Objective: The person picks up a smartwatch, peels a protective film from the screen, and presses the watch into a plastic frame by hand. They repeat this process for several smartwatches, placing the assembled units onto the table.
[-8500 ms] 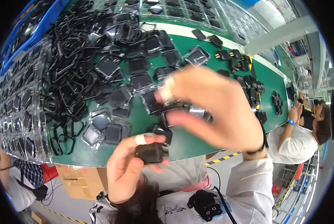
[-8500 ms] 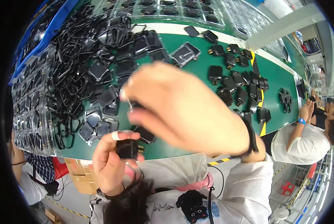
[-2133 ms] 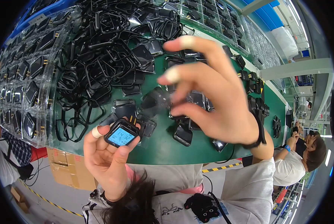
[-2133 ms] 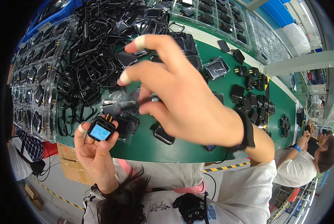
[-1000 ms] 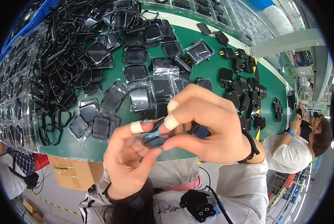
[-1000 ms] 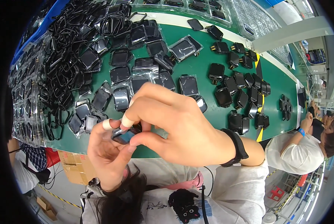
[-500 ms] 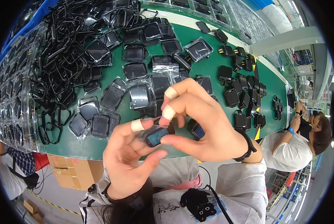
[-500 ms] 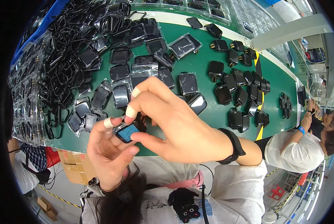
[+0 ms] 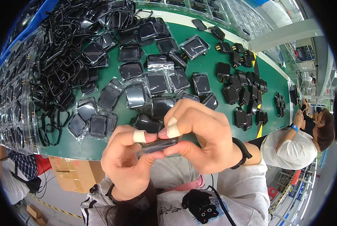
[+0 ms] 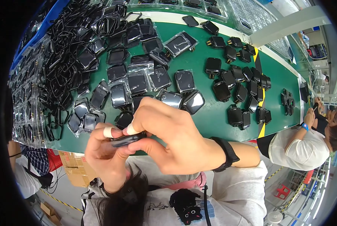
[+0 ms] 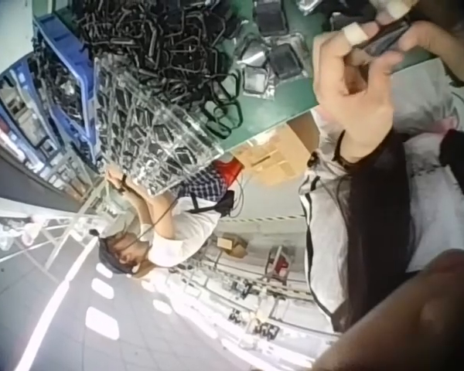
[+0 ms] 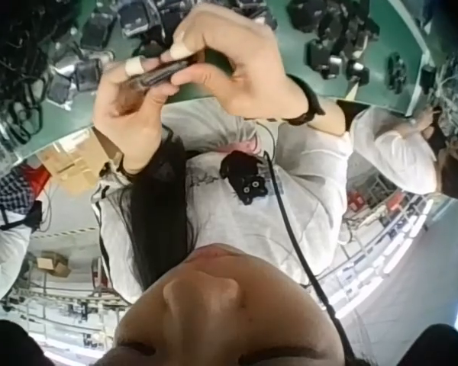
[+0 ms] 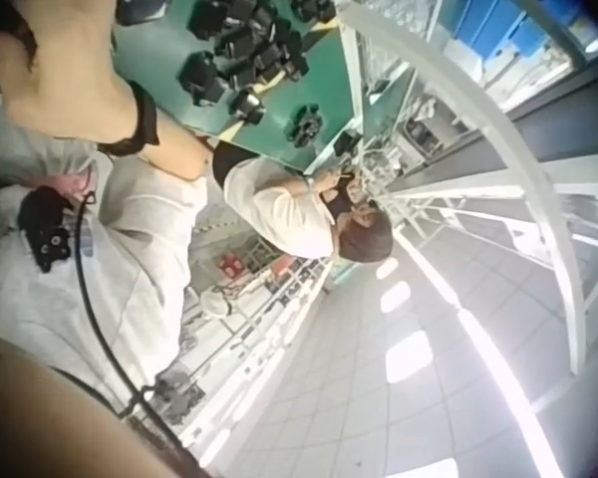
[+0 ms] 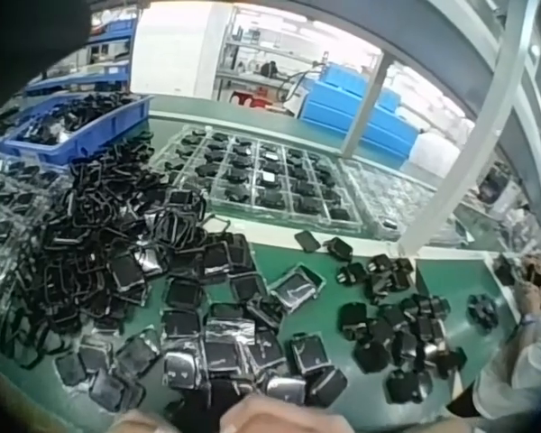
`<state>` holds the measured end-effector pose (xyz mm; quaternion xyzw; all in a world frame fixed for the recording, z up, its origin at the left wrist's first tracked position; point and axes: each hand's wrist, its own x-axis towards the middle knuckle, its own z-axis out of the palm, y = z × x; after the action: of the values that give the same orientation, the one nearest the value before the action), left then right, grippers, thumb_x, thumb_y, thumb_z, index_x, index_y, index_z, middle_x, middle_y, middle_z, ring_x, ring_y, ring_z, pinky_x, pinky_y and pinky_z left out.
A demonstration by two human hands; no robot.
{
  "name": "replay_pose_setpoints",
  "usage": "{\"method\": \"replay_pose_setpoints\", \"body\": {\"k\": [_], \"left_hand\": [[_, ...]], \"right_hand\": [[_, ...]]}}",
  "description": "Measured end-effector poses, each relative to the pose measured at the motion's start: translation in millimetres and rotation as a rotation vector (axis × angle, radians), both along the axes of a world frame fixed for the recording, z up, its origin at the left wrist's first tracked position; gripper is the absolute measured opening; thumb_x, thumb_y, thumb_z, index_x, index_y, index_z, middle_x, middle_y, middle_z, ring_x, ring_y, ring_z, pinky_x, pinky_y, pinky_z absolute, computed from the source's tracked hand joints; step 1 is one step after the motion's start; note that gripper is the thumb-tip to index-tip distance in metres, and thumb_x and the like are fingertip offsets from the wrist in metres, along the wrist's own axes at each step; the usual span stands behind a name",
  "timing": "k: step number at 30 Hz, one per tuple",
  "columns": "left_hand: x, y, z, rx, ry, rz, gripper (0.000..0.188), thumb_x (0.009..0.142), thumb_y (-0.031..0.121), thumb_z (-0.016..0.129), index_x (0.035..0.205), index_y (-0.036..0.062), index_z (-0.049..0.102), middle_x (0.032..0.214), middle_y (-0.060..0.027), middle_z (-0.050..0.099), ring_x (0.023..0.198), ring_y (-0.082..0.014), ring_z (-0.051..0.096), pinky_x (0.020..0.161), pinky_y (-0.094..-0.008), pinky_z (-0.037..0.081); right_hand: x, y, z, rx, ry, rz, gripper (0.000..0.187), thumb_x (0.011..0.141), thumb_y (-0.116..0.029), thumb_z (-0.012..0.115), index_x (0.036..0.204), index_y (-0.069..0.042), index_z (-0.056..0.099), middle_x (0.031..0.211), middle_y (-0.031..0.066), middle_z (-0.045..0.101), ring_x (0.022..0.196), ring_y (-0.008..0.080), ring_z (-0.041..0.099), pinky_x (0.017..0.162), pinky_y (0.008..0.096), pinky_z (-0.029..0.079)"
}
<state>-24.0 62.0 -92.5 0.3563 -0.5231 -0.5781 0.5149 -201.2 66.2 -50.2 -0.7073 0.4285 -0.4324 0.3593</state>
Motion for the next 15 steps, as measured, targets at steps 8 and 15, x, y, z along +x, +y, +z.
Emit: {"method": "replay_pose_setpoints", "body": {"k": [8, 15], "left_hand": [[5, 0, -4, -0.128, 0.127, -0.022, 0.031, 0.069, 0.012, 0.080, 0.090, -0.0016, 0.061, 0.083, -0.0066, 0.056, 0.071, -0.0131, 0.051, 0.061, -0.0222, 0.040], [-9, 7, 8, -0.070, 0.131, -0.072, 0.031, 0.071, 0.008, 0.078, 0.094, -0.0025, 0.060, 0.090, -0.0091, 0.056, 0.074, -0.0150, 0.054, 0.063, -0.0242, 0.042]], "right_hand": [[11, 11, 1, -0.021, -0.087, -0.033, 0.030, 0.067, -0.003, 0.078, 0.091, 0.003, 0.061, 0.085, 0.0136, 0.059, 0.074, 0.0237, 0.057, 0.061, 0.0308, 0.046], [13, 28, 6, 0.026, -0.050, -0.192, 0.032, 0.067, -0.003, 0.078, 0.092, 0.002, 0.060, 0.088, 0.0121, 0.058, 0.072, 0.0207, 0.055, 0.064, 0.0299, 0.045]]}}
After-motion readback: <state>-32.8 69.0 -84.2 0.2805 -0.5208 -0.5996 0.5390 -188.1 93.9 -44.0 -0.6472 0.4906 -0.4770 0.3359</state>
